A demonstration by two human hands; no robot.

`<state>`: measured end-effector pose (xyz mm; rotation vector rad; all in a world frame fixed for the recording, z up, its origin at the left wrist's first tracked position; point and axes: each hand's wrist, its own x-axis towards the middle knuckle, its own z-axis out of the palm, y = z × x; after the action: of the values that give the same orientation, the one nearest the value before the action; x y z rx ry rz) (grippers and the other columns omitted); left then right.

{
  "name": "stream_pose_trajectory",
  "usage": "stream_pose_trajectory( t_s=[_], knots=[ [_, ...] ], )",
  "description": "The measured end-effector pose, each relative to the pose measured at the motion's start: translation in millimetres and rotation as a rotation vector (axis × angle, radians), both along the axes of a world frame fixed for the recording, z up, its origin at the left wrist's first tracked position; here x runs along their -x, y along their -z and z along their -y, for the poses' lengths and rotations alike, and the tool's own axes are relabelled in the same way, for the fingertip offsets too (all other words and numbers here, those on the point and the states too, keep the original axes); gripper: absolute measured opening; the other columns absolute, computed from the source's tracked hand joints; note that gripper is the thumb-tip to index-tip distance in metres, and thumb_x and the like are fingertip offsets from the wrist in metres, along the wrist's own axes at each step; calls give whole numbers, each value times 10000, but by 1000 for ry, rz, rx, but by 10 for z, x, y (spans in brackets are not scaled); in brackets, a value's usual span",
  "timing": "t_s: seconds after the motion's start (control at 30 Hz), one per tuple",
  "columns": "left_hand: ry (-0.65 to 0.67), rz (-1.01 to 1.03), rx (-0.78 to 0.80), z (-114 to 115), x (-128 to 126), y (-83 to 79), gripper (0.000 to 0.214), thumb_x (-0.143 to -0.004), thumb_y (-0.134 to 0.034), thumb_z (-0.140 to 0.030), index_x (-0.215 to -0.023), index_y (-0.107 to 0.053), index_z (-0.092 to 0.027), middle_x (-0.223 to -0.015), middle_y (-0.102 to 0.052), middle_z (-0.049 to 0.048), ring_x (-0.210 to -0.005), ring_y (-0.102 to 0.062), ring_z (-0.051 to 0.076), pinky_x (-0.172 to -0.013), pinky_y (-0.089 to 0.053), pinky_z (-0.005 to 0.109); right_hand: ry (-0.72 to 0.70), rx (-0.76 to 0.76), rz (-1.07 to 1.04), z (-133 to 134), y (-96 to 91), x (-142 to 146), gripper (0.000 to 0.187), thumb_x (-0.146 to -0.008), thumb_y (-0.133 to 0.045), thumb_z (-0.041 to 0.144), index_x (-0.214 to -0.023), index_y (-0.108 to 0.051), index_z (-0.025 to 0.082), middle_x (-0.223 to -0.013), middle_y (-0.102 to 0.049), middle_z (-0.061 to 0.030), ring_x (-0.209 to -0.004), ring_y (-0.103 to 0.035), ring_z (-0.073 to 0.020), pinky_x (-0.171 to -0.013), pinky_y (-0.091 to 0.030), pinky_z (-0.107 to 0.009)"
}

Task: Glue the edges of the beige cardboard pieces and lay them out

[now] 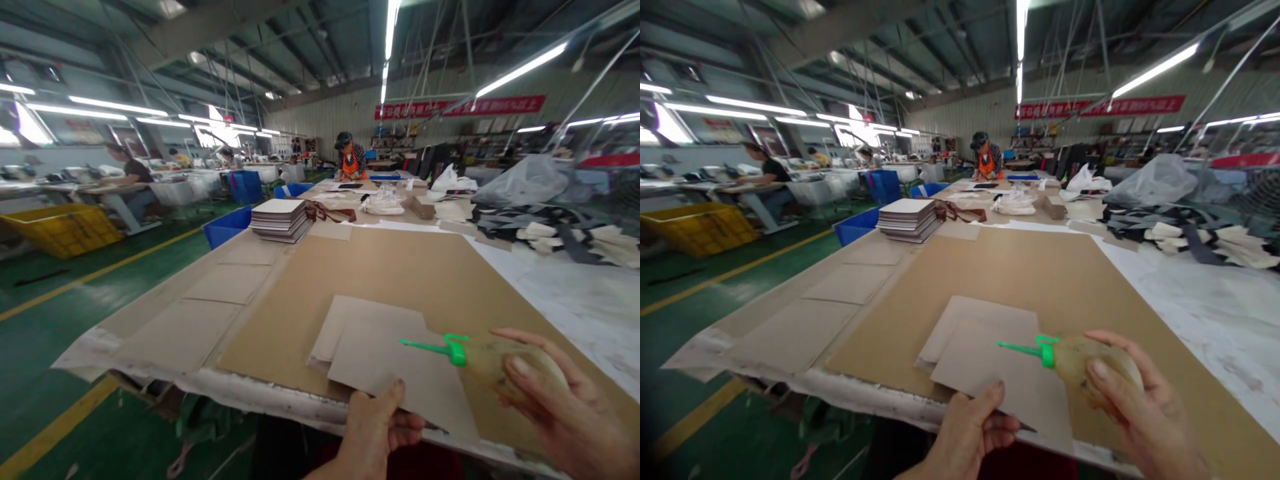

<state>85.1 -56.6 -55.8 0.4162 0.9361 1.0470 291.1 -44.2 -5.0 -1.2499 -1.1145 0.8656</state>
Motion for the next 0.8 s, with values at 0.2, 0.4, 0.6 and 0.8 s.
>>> stream_pose_trajectory(
  t_s=[0.2,0.4,0.6,0.8],
  knots=[
    [-64,39,17,-12,-75,-141,343,-809,-610,-336,-981,-599,-39,-820,-673,132,-583,-630,124,-488,-493,177,-239,-105,492,-299,-232,259,394,-741,-682,527,-1038,-619,276,-914,-629,-15,-746,-595,-215,-581,-516,-246],
    [-193,63,138,-56,-205,-145,274,-852,-557,-347,-939,-530,-88,-732,-642,83,-549,-632,140,-463,-497,202,-492,-290,710,-554,-390,603,294,-847,-590,465,-1055,-589,256,-946,-602,-9,-813,-581,-204,-704,-462,-287],
    [-270,134,182,-52,-267,-139,218,-859,-558,-326,-813,-462,-137,-685,-597,56,-630,-663,179,-536,-542,236,-636,-286,800,-688,-402,769,266,-879,-539,415,-1088,-552,250,-1032,-582,-32,-936,-550,-231,-791,-427,-340],
    [-265,80,174,-57,-248,-157,210,-853,-564,-316,-819,-464,-134,-701,-595,47,-613,-662,175,-530,-544,244,-689,-328,887,-739,-414,872,233,-889,-514,387,-1074,-554,252,-1042,-578,-24,-923,-548,-225,-789,-421,-344]
  ],
)
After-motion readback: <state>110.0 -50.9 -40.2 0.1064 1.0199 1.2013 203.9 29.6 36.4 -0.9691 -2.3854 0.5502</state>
